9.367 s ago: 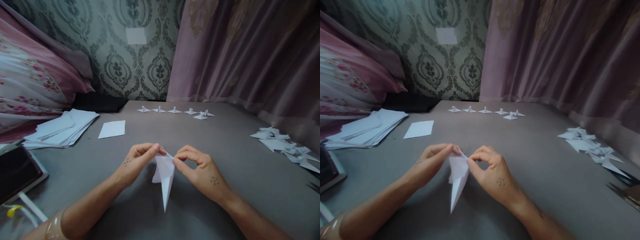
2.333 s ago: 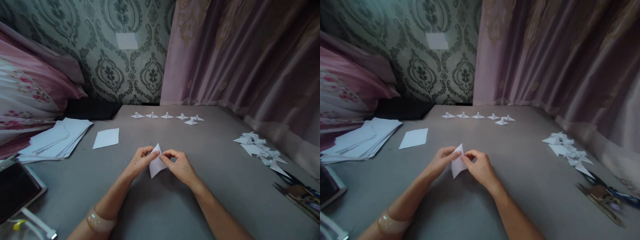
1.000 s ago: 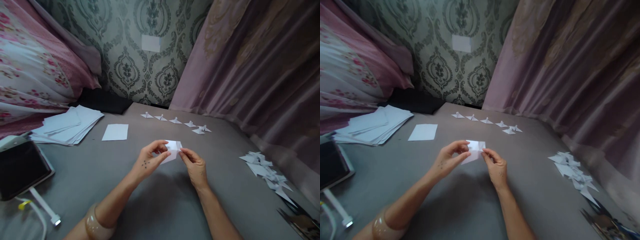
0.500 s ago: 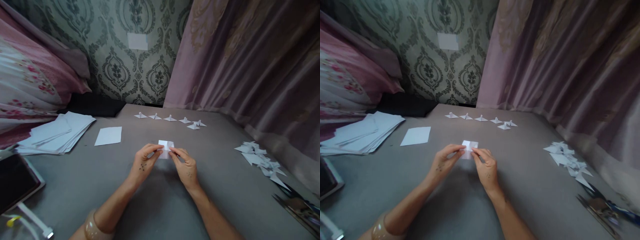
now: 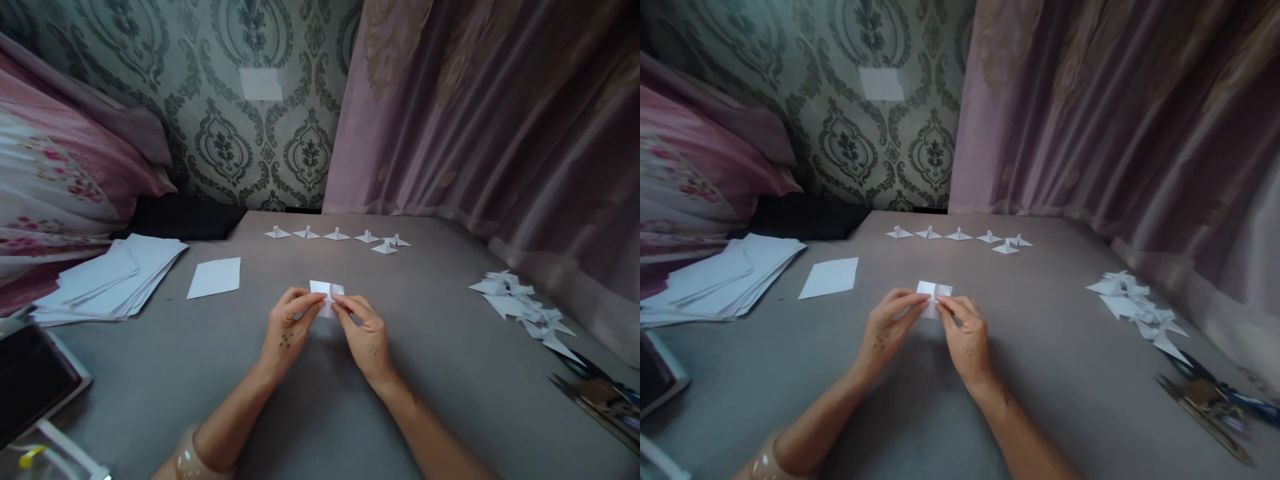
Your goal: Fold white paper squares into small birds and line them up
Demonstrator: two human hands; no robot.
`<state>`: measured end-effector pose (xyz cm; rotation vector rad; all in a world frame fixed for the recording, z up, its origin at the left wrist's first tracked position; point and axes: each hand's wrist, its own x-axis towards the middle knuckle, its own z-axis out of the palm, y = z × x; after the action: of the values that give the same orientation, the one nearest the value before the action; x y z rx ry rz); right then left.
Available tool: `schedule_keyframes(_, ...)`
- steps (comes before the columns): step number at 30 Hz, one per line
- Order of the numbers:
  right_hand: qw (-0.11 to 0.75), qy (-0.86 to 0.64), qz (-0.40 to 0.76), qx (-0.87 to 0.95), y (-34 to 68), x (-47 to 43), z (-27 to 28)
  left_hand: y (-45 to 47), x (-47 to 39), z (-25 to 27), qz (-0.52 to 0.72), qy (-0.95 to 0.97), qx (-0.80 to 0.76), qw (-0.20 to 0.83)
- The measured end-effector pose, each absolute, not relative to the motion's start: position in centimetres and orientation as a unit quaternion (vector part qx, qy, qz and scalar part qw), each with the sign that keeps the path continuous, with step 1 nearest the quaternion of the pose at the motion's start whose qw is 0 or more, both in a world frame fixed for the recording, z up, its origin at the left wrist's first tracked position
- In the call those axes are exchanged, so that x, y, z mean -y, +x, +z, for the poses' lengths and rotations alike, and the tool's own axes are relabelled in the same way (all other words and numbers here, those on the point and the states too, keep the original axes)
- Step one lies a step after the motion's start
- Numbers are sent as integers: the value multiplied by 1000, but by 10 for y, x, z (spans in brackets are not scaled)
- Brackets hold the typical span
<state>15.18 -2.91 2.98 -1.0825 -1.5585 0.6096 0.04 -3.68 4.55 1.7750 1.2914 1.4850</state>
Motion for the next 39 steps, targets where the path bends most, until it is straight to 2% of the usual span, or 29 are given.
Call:
schedule_keyframes(19,565,-487,256,615,141,37,31,15,40,38,562,627,-493,219)
schedule_keyframes(39,572,-476,249,620,142,37,34,15,40,40,561,623,-484,249)
